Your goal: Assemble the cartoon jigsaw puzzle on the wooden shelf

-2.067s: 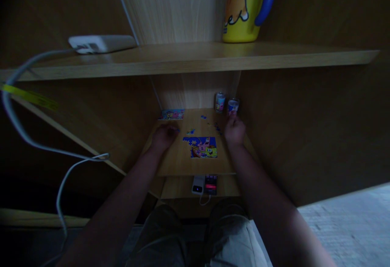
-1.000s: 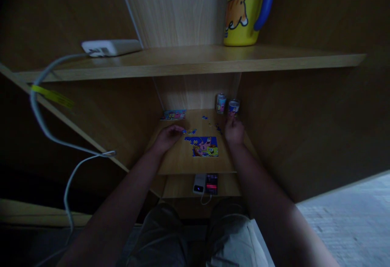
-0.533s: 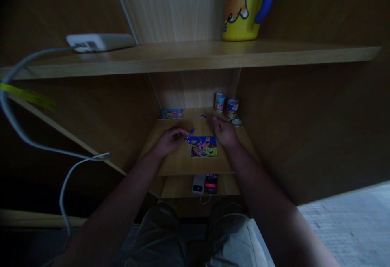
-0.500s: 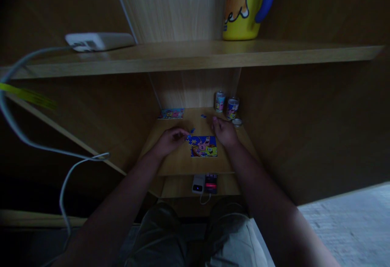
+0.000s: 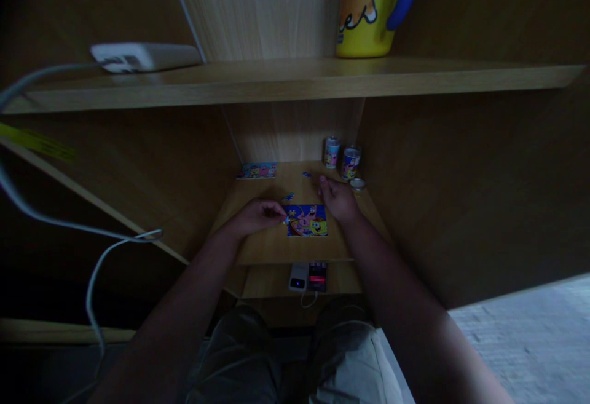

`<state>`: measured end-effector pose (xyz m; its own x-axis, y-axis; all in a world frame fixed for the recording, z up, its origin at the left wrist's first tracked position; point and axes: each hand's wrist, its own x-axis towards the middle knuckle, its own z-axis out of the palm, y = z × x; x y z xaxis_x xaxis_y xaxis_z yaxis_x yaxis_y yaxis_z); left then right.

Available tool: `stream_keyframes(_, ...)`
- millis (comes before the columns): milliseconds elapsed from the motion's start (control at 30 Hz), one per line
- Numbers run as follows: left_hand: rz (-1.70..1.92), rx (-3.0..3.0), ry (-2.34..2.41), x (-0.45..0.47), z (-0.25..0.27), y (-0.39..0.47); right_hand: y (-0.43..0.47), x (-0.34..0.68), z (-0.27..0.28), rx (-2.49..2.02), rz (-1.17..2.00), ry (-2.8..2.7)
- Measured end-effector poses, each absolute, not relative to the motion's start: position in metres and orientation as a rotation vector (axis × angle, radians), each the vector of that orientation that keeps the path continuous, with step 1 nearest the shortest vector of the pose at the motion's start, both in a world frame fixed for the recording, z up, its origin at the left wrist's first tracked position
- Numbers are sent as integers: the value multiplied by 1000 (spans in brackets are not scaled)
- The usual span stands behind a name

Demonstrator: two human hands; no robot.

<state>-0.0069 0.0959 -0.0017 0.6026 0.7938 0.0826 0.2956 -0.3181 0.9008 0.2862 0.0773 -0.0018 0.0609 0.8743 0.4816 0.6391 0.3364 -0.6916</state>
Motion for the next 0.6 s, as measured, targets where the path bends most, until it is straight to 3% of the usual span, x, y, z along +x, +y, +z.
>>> stream_keyframes(600,775,2060,886,-6,-8,100,80,288,-5,-1359,308,-1662)
